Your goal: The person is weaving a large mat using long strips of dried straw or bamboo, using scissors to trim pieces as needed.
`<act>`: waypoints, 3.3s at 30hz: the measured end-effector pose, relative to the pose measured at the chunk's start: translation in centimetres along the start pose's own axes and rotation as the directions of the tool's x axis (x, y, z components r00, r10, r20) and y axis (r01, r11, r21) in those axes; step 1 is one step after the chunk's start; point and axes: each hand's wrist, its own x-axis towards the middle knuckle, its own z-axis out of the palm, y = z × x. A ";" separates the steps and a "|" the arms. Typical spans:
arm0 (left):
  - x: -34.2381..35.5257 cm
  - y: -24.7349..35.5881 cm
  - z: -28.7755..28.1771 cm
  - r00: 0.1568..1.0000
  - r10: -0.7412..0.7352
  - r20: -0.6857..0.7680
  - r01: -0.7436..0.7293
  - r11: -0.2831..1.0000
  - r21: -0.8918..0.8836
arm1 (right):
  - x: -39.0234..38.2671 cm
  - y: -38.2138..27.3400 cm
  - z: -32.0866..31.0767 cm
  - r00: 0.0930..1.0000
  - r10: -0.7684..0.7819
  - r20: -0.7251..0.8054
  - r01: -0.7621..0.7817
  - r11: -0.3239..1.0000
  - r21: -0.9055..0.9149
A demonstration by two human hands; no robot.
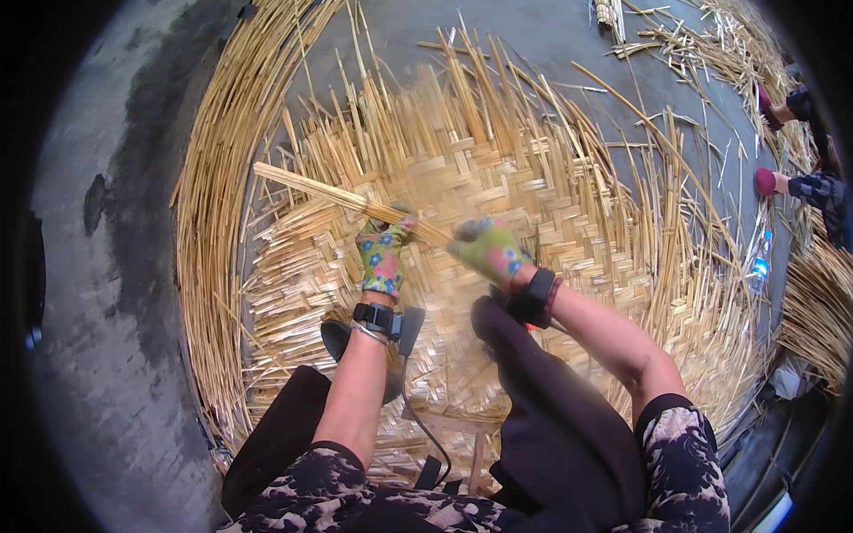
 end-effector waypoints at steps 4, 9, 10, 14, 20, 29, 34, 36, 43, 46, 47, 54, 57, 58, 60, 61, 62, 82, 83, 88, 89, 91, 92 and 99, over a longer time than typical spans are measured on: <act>0.5 1.0 -0.2 0.985 -0.174 -0.013 0.155 0.907 -0.393 | 1.6 2.2 -1.8 0.915 0.071 0.397 -0.139 0.979 0.146; 1.3 2.0 -0.5 0.978 -0.200 -0.059 0.154 0.883 -0.443 | 2.1 3.1 -1.9 0.878 0.190 0.439 -0.337 0.898 0.284; 1.4 1.9 -0.8 0.982 -0.180 -0.053 0.134 0.872 -0.470 | 2.1 2.4 -1.7 0.916 0.179 0.360 -0.293 0.909 0.295; 1.9 1.6 -1.5 0.995 -0.080 -0.067 0.056 0.950 -0.306 | 2.8 2.4 -1.5 0.981 0.104 0.163 -0.134 0.973 0.185; 1.1 2.5 -1.8 0.993 -0.113 -0.030 0.099 0.950 -0.297 | 3.1 1.3 -1.5 0.995 0.057 0.081 -0.073 0.976 0.207; -0.1 3.7 0.2 0.998 -0.061 -0.013 0.057 0.979 -0.198 | 3.0 1.5 0.5 0.995 -0.032 -0.090 0.053 0.969 0.241; 0.1 3.0 -0.3 0.998 -0.053 -0.034 0.047 0.985 -0.166 | 3.2 0.3 -0.3 0.994 0.084 0.073 -0.103 0.943 0.315; -0.3 2.8 -0.3 0.998 -0.065 -0.005 0.064 0.989 -0.134 | 3.2 0.0 0.0 0.994 0.039 0.102 -0.066 0.960 0.273; -0.2 3.5 -0.5 0.999 -0.008 0.034 0.020 0.936 -0.351 | 1.7 -1.0 -2.9 0.994 -0.099 0.053 0.107 0.980 -0.166; -0.1 2.8 0.7 0.999 -0.044 -0.012 0.039 0.955 -0.293 | 1.8 4.1 -1.7 0.884 -0.454 -0.116 0.455 0.890 -0.013; 0.0 2.0 -0.2 0.993 -0.084 -0.079 0.065 0.974 -0.219 | 1.2 2.2 -0.7 0.953 -0.295 -0.065 0.292 0.955 -0.061; 0.1 -0.1 -0.3 0.966 -0.233 0.116 0.258 0.804 -0.535 | 0.6 4.4 -2.1 0.961 -0.267 0.072 0.276 0.945 -0.173; 2.2 -3.5 -3.4 0.948 -0.308 -0.082 0.212 0.801 -0.559 | 0.3 2.4 -2.3 0.968 -0.200 0.153 0.220 0.968 -0.124; 2.0 -3.2 -2.5 0.947 -0.313 -0.069 0.224 0.799 -0.559 | -0.1 2.8 -2.8 0.973 -0.153 0.170 0.172 0.980 -0.101; 1.4 -2.7 -1.0 0.959 -0.213 -0.189 0.127 0.914 -0.386 | -0.9 4.7 -2.7 0.978 -0.160 0.133 0.174 0.979 -0.107; 1.7 -2.9 -1.5 0.960 -0.206 -0.191 0.122 0.918 -0.378 | -1.1 4.4 -2.2 0.976 -0.189 0.111 0.201 0.974 -0.104; 2.0 -3.2 -2.1 0.955 -0.179 -0.238 0.106 0.951 -0.291 | -1.2 4.1 -1.8 0.975 -0.196 0.109 0.206 0.974 -0.094; -3.2 0.5 2.9 0.964 -0.138 0.227 0.197 0.944 -0.264 | 0.3 2.6 -1.7 0.978 -0.051 0.203 -0.003 0.966 0.257; -3.4 0.9 2.9 0.967 -0.136 0.217 0.192 0.945 -0.263 | 0.1 2.6 -1.5 0.991 -0.010 0.133 -0.024 0.968 0.248; -3.7 2.5 3.3 0.981 -0.175 0.089 0.193 0.941 -0.279 | -1.1 1.6 -0.9 0.996 0.050 -0.068 -0.036 0.980 0.197; -3.8 2.5 3.6 0.980 -0.179 0.091 0.198 0.938 -0.286 | -1.0 2.2 -1.0 0.996 0.055 -0.068 -0.041 0.981 0.191; -3.8 2.6 3.7 0.984 -0.140 0.110 0.168 0.933 -0.318 | -0.3 2.9 -0.9 1.000 0.023 -0.016 -0.018 0.968 0.250; -3.8 2.5 3.7 0.984 -0.139 0.109 0.167 0.933 -0.319 | -0.1 2.8 -1.0 1.000 0.022 -0.014 -0.018 0.968 0.249; -3.3 2.0 4.5 0.977 -0.201 0.076 0.209 0.971 -0.119 | -1.0 1.2 -0.4 0.990 0.056 -0.131 -0.028 0.978 0.207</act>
